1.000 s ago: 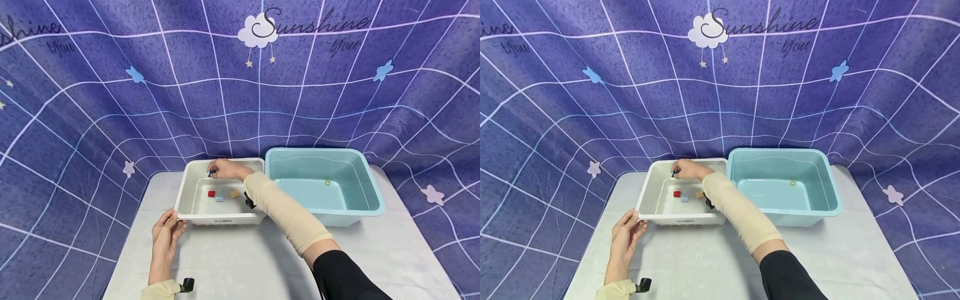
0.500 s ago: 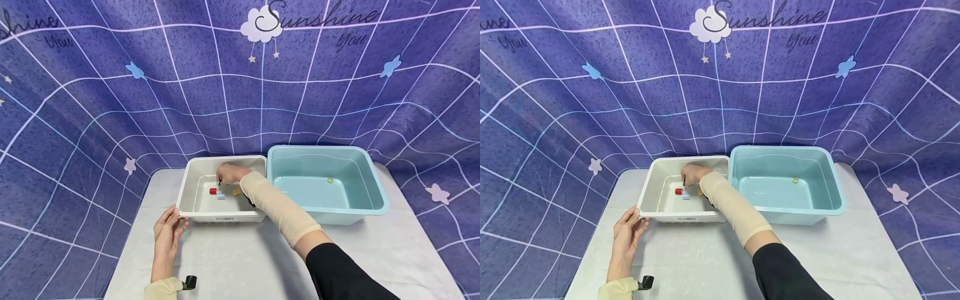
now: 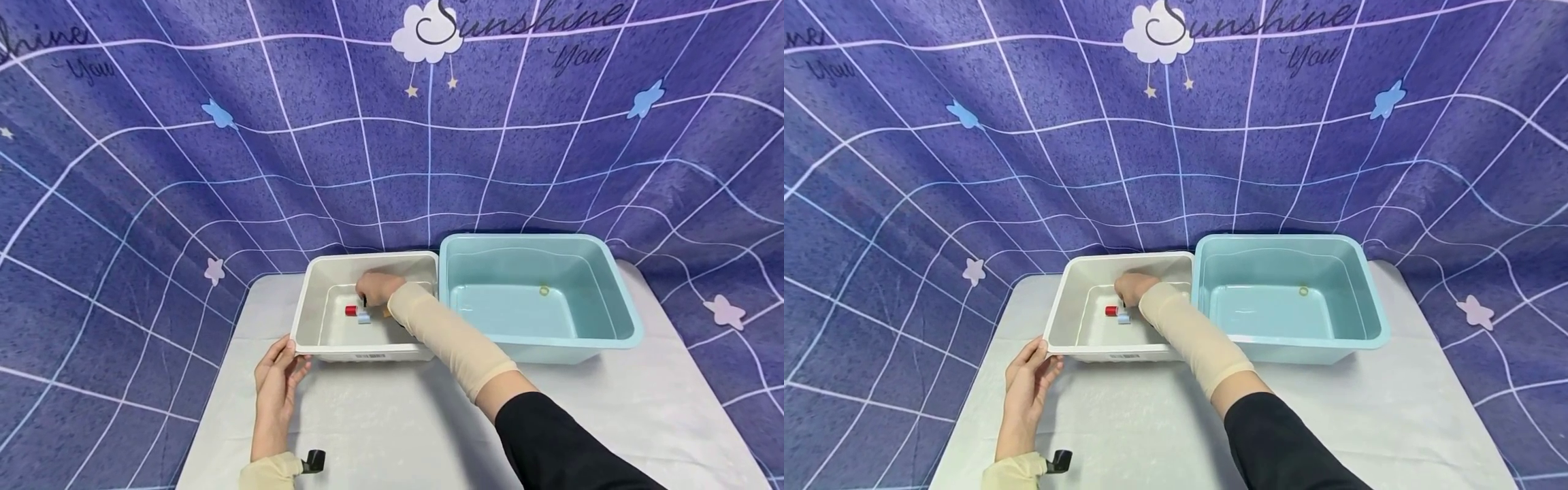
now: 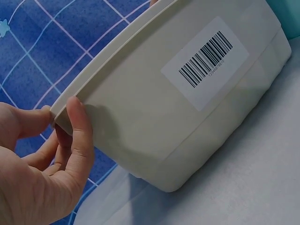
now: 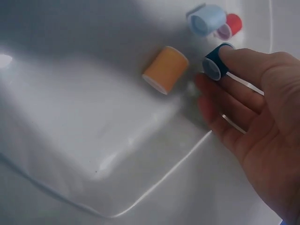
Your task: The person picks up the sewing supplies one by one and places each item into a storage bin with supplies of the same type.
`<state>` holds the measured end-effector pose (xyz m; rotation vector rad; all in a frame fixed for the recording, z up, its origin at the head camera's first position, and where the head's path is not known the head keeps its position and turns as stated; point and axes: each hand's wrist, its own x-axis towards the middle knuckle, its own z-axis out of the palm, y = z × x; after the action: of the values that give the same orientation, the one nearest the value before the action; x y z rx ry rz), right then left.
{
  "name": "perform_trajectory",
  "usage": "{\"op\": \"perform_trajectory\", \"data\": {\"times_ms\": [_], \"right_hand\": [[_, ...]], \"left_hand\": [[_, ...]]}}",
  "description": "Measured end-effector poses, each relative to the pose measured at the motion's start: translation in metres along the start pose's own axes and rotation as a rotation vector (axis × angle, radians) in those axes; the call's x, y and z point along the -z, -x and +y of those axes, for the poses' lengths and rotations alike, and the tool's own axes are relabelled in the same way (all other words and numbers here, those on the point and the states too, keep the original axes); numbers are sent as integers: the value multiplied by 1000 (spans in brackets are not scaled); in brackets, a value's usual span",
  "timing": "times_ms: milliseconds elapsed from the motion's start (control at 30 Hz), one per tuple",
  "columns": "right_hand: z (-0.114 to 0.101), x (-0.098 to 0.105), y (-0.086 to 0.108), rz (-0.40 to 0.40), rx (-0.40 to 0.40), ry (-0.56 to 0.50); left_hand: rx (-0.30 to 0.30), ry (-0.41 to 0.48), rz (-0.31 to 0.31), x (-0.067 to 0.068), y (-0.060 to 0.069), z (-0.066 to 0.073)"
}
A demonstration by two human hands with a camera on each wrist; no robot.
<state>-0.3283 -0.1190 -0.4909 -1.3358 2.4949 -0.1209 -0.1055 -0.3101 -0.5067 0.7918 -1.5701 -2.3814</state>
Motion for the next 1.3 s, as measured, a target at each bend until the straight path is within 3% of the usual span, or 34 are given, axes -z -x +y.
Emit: {"op": "perform_trajectory", "data": {"times_ms": [267, 533, 1300], "right_hand": [[-1, -6, 1, -16, -31, 53], [-1, -6, 6, -13, -71, 37], [-6, 18, 4, 16, -52, 16]], "left_hand": [[1, -5, 0, -4, 1, 0], [7, -2, -7, -6, 2, -2], [5, 10, 9, -3, 4, 1]]}}
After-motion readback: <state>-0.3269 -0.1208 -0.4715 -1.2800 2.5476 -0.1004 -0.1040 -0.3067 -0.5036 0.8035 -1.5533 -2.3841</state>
